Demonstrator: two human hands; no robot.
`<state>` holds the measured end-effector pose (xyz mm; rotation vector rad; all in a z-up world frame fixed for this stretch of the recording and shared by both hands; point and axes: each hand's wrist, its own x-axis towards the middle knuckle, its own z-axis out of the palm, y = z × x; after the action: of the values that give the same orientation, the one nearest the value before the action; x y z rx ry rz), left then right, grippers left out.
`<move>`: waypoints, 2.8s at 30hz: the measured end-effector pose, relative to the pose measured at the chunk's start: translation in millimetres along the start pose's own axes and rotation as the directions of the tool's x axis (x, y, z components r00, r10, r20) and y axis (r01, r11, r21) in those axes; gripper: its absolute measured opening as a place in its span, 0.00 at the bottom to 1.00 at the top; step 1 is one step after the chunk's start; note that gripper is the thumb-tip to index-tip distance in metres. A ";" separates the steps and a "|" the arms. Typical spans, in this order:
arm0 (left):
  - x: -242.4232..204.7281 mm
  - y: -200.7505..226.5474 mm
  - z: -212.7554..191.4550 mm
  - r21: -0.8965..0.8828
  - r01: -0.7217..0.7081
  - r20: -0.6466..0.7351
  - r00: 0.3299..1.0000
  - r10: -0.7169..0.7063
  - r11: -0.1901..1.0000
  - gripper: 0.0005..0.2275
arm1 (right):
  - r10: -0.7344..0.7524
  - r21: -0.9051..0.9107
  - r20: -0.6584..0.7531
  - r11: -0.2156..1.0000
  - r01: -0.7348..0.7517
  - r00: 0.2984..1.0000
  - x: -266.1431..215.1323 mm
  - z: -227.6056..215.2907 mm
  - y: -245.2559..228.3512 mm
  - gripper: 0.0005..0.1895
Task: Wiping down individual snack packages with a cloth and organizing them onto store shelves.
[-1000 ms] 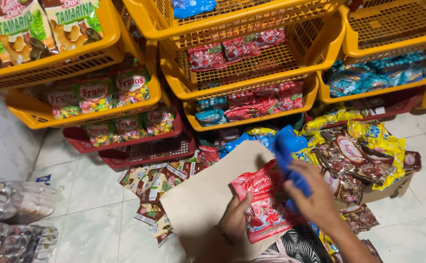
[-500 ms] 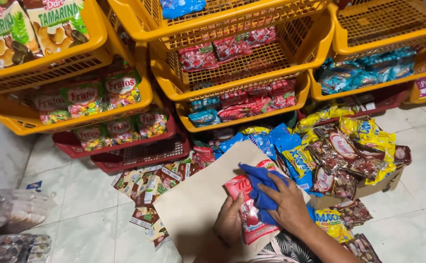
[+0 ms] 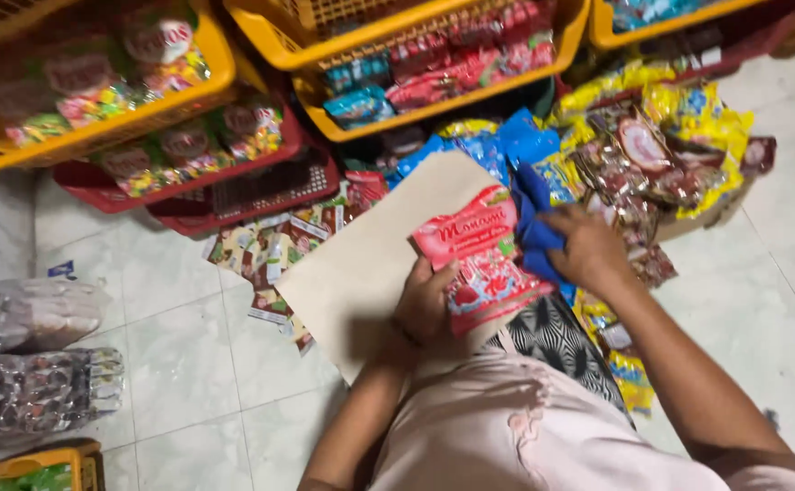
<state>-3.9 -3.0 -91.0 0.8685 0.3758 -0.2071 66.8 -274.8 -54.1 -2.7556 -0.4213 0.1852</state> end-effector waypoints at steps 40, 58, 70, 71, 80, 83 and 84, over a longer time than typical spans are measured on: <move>-12.8 48.6 34.6 0.581 0.018 -0.005 1.000 -0.018 0.814 0.20 | -0.069 0.631 -0.297 0.735 0.250 0.952 3.6 -0.9 -26.1 0.24; -27.3 110.0 -20.2 0.304 0.056 0.122 0.988 -0.097 0.951 0.15 | -0.287 0.695 -0.206 0.631 0.346 0.936 77.2 -17.8 -63.7 0.21; 7.7 192.7 -52.9 0.327 -0.013 0.149 0.988 -0.038 0.945 0.21 | -0.309 0.524 0.431 0.851 0.043 0.848 103.5 -62.7 -50.9 0.17; 20.3 193.5 -55.6 0.301 -0.030 0.151 0.988 -0.016 0.953 0.22 | -0.286 0.574 0.451 0.818 -0.030 0.846 108.8 -70.2 -47.5 0.18; 77.7 191.6 26.2 0.161 -0.131 0.217 0.972 0.094 0.978 0.21 | -0.644 0.864 0.446 0.492 -0.110 0.622 179.7 -63.6 17.3 0.31; 97.1 194.3 36.6 0.173 -0.154 0.235 0.966 0.111 0.973 0.20 | -0.664 0.878 0.396 0.477 -0.049 0.634 199.6 -54.9 39.6 0.31; 104.4 200.2 43.0 0.176 -0.153 0.242 0.964 0.108 0.973 0.20 | -0.660 0.878 0.393 0.476 -0.048 0.640 204.4 -70.8 32.9 0.31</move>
<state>167.3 87.5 32.8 1.0447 0.0804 -0.2216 281.7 -263.1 -15.3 -1.4571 -0.8079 1.0668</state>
